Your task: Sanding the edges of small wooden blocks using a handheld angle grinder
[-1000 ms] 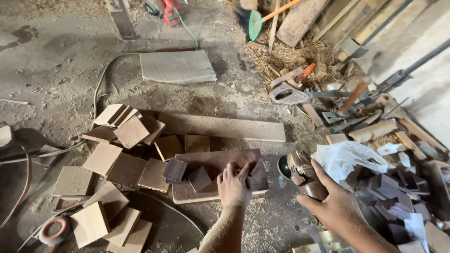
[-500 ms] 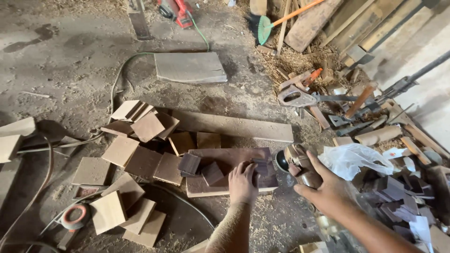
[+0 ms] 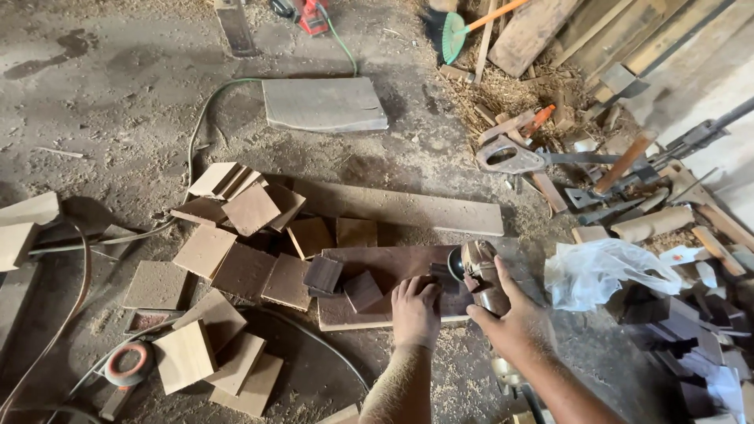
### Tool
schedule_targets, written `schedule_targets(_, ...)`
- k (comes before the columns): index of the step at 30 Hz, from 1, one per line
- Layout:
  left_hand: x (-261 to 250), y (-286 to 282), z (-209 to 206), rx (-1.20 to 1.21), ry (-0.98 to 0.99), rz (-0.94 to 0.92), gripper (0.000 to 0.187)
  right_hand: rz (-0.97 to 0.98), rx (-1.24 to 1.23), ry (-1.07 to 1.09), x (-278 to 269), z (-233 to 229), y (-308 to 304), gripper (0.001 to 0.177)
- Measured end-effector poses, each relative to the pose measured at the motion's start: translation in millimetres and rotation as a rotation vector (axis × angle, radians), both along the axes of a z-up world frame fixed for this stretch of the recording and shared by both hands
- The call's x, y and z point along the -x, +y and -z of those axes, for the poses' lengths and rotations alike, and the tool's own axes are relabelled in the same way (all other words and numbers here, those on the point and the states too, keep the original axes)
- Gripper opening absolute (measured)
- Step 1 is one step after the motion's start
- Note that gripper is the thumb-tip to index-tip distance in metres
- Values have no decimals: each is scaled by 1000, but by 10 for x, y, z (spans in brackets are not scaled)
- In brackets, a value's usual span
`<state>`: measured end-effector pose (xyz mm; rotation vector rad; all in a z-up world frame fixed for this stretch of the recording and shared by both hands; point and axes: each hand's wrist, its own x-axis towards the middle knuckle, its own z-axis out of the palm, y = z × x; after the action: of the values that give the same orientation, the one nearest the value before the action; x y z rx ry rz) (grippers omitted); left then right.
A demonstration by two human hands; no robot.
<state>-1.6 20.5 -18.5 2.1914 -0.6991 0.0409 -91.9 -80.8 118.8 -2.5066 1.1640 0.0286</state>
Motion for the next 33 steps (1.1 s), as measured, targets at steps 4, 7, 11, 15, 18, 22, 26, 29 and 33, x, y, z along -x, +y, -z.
schedule_targets(4, -4, 16, -16, -28, -3, 7, 19, -10, -127, -261, 12, 212, -68, 109)
schedule_targets(7, -20, 0, 6, -17, -10, 11, 20, -40, -97, -249, -12, 122, -39, 109)
schedule_targets(11, -17, -11, 22, -20, -27, 9, 20, -12, -18, -1, -31, 4, 27, 108)
schedule_targets(15, -18, -6, -28, -65, 24, 20, 21, -26, -15, 122, -83, -74, 85, 107)
schedule_targets(18, -13, 4, -39, -52, -4, 22, 22, -15, -33, 177, -179, -227, 188, 105)
schedule_targets(22, -6, -16, -17, -87, 75, 4, 22, -49, 23, 140, -208, -98, 145, 105)
schedule_targets(26, -19, 4, -53, -61, 84, 5, 17, -71, 4, 112, -234, -124, 199, 104)
schedule_targets(29, -5, 27, -83, -30, 70, 2, 15, -60, -19, 144, -270, -202, 263, 103)
schedule_targets(33, -16, 28, -75, 24, 7, -6, 14, -101, 21, 179, -286, -203, 267, 102)
